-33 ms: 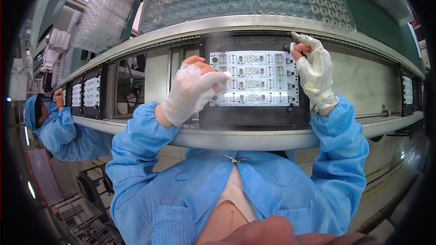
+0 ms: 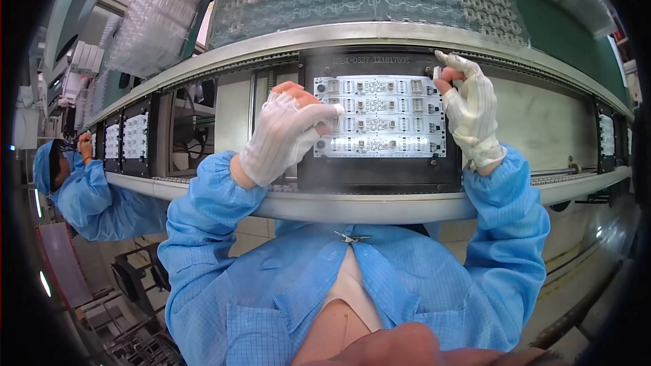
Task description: Assembling small electronic components onto printed circuit boards on a factory production line.
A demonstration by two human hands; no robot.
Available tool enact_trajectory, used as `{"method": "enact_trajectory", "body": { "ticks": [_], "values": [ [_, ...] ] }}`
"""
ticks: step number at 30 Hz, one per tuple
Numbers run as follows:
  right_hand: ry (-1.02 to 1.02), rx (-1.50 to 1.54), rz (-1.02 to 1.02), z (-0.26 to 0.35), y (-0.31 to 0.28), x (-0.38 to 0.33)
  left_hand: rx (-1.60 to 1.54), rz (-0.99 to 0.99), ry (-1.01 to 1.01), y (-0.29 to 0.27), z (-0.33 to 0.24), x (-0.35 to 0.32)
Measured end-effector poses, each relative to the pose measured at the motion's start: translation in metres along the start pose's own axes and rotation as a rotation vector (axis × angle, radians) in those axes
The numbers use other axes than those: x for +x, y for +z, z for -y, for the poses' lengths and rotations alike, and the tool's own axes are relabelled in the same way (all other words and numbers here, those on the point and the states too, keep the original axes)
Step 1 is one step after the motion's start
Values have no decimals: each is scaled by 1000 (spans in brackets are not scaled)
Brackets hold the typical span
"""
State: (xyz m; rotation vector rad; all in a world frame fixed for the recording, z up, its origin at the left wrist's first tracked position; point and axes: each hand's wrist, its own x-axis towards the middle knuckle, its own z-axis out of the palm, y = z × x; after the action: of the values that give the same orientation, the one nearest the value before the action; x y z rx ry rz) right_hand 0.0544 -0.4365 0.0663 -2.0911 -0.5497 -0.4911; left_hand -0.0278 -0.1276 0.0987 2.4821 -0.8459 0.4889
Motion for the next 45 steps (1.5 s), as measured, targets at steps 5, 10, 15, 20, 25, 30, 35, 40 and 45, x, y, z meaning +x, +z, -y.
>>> {"method": "enact_trajectory", "body": {
  "ticks": [5,10,15,20,25,30,35,40,45],
  "values": [
    [190,64,198,22,-8,-19,-8,-1,33,15,9,-10],
    [-30,-37,345,23,0,-28,-25,-39,-7,17,20,-10],
    [-190,-153,487,23,0,-23,-28,-102,-57,20,35,-19],
    [-284,-247,505,21,3,-20,-58,-125,-68,22,39,-22],
    [-227,-243,568,24,1,-14,-62,-113,-54,17,37,-24],
    [-198,-285,599,28,0,-11,-94,-91,-46,18,38,-27],
    [-382,-423,597,34,8,-15,-64,-79,-41,15,34,-28],
    [-494,-494,449,27,5,-35,-45,-82,-3,26,28,-21],
    [-114,-268,501,27,-7,-27,0,-80,19,33,18,-22]
  ]
}}
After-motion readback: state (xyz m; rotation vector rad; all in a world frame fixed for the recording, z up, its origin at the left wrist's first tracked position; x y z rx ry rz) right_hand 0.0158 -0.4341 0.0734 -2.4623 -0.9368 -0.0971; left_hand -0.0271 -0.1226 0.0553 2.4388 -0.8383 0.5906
